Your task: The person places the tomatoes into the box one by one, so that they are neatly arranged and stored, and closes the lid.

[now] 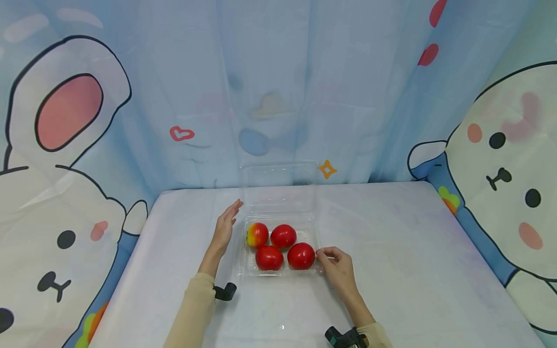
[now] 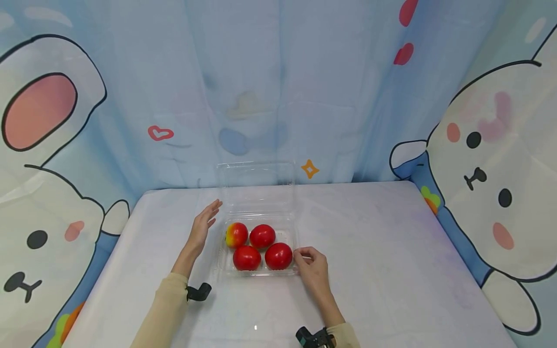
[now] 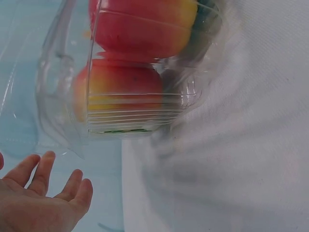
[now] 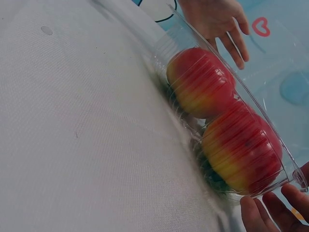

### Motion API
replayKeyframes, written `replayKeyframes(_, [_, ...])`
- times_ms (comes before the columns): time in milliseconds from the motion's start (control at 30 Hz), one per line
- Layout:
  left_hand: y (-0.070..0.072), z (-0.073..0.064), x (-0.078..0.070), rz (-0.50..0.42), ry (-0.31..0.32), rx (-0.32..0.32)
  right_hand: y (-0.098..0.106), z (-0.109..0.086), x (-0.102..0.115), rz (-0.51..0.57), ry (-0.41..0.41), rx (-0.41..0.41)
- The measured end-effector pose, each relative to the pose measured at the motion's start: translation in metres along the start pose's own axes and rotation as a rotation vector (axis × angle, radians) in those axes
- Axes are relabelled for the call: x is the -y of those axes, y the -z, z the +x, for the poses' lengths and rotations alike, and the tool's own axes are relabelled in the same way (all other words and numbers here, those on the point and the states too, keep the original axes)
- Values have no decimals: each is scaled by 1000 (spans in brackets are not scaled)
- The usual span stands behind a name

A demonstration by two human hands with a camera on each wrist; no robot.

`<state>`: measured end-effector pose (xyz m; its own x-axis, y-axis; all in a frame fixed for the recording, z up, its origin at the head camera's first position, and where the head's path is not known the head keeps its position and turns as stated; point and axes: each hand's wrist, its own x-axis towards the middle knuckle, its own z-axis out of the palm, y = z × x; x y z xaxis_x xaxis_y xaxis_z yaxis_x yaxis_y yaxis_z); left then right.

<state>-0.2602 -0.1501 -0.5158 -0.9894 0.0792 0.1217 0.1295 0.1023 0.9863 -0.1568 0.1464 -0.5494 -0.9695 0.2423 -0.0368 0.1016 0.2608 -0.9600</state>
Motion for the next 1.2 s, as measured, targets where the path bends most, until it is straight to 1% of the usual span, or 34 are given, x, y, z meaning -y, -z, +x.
replayKeyframes(200, [0,-1,1,13,5,-5,0,0,1,29,-13,5])
replayKeyframes(367, [1,-4,1,26,9,-3,0,-1,2,23,-16,2])
replayKeyframes(600, [1,-7,-1,16,11,7,-1,0,0,33,-15,5])
replayKeyframes(700, [2,-10,-9,23,15,18,-1,0,0,38,-23,3])
replayKeyframes(833, [1,-19,-30,51,24,34,-1,0,1,12,-29,-3])
replayKeyframes(900, [1,-21,-35,52,20,32,-1,0,2,-6,-30,-9])
replayKeyframes(967, [2,-20,-31,31,15,26,-1,0,2,-16,-30,-13])
replayKeyframes(1067, [3,-16,-15,-1,3,10,-2,0,3,-27,-28,-19])
replayKeyframes(1133, [4,-13,-4,-5,1,4,-2,0,3,-29,-28,-21])
replayKeyframes(1200, [4,-12,2,4,4,-5,-3,0,2,-33,-30,-22])
